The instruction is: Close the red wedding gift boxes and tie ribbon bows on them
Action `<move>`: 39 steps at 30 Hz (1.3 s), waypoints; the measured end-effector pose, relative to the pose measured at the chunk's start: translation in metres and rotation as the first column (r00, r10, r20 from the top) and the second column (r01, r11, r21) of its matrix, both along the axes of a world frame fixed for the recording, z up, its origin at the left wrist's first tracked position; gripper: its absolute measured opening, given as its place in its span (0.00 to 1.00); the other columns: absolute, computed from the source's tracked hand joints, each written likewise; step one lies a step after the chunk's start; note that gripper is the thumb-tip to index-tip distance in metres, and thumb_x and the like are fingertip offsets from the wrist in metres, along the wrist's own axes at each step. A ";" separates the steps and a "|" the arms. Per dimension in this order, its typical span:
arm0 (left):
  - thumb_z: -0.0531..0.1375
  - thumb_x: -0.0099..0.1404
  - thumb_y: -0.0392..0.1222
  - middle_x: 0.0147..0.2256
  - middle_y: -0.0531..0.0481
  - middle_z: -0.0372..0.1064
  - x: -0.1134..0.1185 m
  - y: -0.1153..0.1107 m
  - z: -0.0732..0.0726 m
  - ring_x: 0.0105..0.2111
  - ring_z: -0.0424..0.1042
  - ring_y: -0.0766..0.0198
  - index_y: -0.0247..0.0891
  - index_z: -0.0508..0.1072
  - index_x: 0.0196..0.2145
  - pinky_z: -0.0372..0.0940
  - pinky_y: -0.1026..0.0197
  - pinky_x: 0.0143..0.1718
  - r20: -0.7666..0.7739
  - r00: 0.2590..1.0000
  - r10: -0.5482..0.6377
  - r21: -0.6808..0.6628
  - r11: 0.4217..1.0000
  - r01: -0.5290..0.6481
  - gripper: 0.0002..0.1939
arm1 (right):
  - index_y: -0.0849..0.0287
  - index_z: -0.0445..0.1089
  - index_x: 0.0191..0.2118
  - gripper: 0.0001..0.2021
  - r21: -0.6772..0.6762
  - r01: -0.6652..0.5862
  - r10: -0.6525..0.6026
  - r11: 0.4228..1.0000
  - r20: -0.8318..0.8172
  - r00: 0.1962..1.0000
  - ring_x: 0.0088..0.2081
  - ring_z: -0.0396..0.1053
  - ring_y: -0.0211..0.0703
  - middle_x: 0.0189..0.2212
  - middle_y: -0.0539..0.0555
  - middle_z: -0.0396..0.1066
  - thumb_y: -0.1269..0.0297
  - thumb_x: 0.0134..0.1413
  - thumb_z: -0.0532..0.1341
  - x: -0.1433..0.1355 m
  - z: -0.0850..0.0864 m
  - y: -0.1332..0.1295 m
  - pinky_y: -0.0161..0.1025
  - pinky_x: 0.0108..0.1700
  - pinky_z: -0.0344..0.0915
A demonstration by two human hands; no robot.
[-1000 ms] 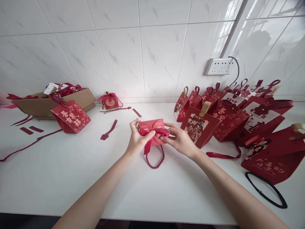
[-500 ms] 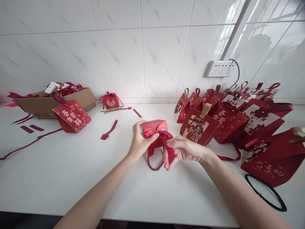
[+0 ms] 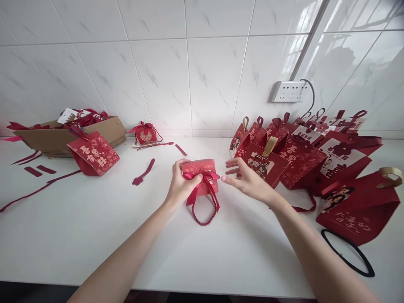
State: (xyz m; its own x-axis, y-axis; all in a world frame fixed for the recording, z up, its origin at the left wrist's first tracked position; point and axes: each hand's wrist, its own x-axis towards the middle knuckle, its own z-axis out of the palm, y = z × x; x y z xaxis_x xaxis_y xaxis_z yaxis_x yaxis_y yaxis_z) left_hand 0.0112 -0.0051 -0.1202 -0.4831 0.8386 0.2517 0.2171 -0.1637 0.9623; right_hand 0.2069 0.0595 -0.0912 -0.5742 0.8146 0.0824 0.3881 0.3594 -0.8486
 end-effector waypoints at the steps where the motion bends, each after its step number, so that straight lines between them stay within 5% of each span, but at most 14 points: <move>1: 0.65 0.50 0.41 0.48 0.44 0.62 0.000 0.000 0.001 0.45 0.69 0.57 0.42 0.61 0.46 0.67 0.55 0.43 0.004 1.000 -0.028 -0.039 0.999 0.028 0.26 | 0.56 0.54 0.55 0.34 -0.009 -0.053 0.052 0.999 -0.088 0.995 0.55 0.62 0.52 0.59 0.62 0.55 0.48 0.45 0.64 -0.005 -0.004 -0.004 0.46 0.48 0.68; 3: 0.65 0.51 0.43 0.48 0.44 0.62 0.000 -0.001 0.002 0.45 0.69 0.57 0.42 0.59 0.48 0.67 0.54 0.44 0.005 0.995 -0.099 -0.090 0.991 0.099 0.28 | 0.52 0.44 0.61 0.42 -0.065 -0.182 0.167 0.981 -0.192 0.967 0.59 0.57 0.51 0.63 0.61 0.46 0.51 0.44 0.66 -0.014 -0.010 -0.012 0.47 0.53 0.65; 7: 0.65 0.52 0.45 0.47 0.45 0.65 0.000 -0.004 0.006 0.46 0.70 0.56 0.43 0.58 0.53 0.65 0.53 0.49 -0.050 0.982 -0.181 -0.069 0.982 0.177 0.33 | 0.47 0.33 0.64 0.44 -0.111 -0.246 0.204 0.963 -0.299 0.932 0.59 0.58 0.49 0.63 0.59 0.46 0.57 0.50 0.63 -0.022 -0.018 -0.017 0.51 0.57 0.61; 13: 0.63 0.55 0.46 0.50 0.45 0.65 -0.006 -0.005 0.002 0.52 0.66 0.55 0.46 0.50 0.59 0.64 0.52 0.52 -0.067 0.942 -0.328 -0.060 0.944 0.324 0.38 | 0.48 0.48 0.59 0.33 0.021 -0.220 0.216 0.975 -0.293 0.931 0.57 0.60 0.46 0.58 0.54 0.55 0.59 0.49 0.64 -0.019 -0.023 -0.007 0.48 0.60 0.59; 17: 0.58 0.61 0.45 0.57 0.45 0.57 -0.009 -0.003 -0.004 0.60 0.55 0.56 0.47 0.60 0.51 0.62 0.52 0.53 -0.171 0.969 -0.181 0.138 0.969 0.205 0.21 | 0.47 0.48 0.58 0.32 -0.001 -0.185 0.176 0.983 -0.289 0.941 0.56 0.62 0.46 0.61 0.55 0.49 0.57 0.50 0.63 -0.018 -0.023 -0.003 0.46 0.55 0.64; 21: 0.57 0.61 0.41 0.49 0.46 0.60 -0.010 -0.001 -0.003 0.56 0.58 0.57 0.42 0.67 0.35 0.63 0.53 0.52 -0.452 0.892 -0.031 0.277 0.945 0.173 0.04 | 0.45 0.42 0.63 0.37 -0.016 -0.137 0.129 0.991 -0.233 0.964 0.62 0.53 0.49 0.64 0.54 0.47 0.53 0.52 0.62 -0.015 -0.023 -0.001 0.47 0.58 0.61; 30: 0.57 0.61 0.47 0.48 0.45 0.61 -0.010 -0.002 0.000 0.57 0.58 0.53 0.40 0.66 0.23 0.59 0.50 0.55 -0.390 0.919 -0.055 0.166 0.978 0.130 0.13 | 0.46 0.36 0.65 0.40 0.018 -0.125 0.126 0.992 -0.250 0.960 0.61 0.56 0.50 0.64 0.56 0.47 0.56 0.53 0.61 -0.017 -0.026 -0.001 0.51 0.59 0.59; 35: 0.59 0.59 0.49 0.49 0.46 0.61 -0.011 -0.002 0.002 0.58 0.57 0.54 0.40 0.66 0.22 0.56 0.51 0.57 -0.372 0.925 -0.073 0.146 0.980 0.136 0.13 | 0.44 0.28 0.66 0.40 0.022 -0.134 0.136 0.991 -0.239 0.962 0.58 0.61 0.50 0.63 0.57 0.51 0.59 0.58 0.57 -0.016 -0.027 -0.001 0.55 0.57 0.60; 39: 0.60 0.58 0.48 0.51 0.45 0.61 -0.008 -0.002 0.002 0.59 0.55 0.53 0.40 0.68 0.22 0.55 0.50 0.58 -0.335 0.940 -0.064 0.130 0.985 0.113 0.12 | 0.47 0.31 0.65 0.40 0.027 -0.092 0.096 0.995 -0.250 0.963 0.60 0.58 0.52 0.62 0.59 0.52 0.57 0.55 0.59 -0.018 -0.026 -0.004 0.55 0.57 0.61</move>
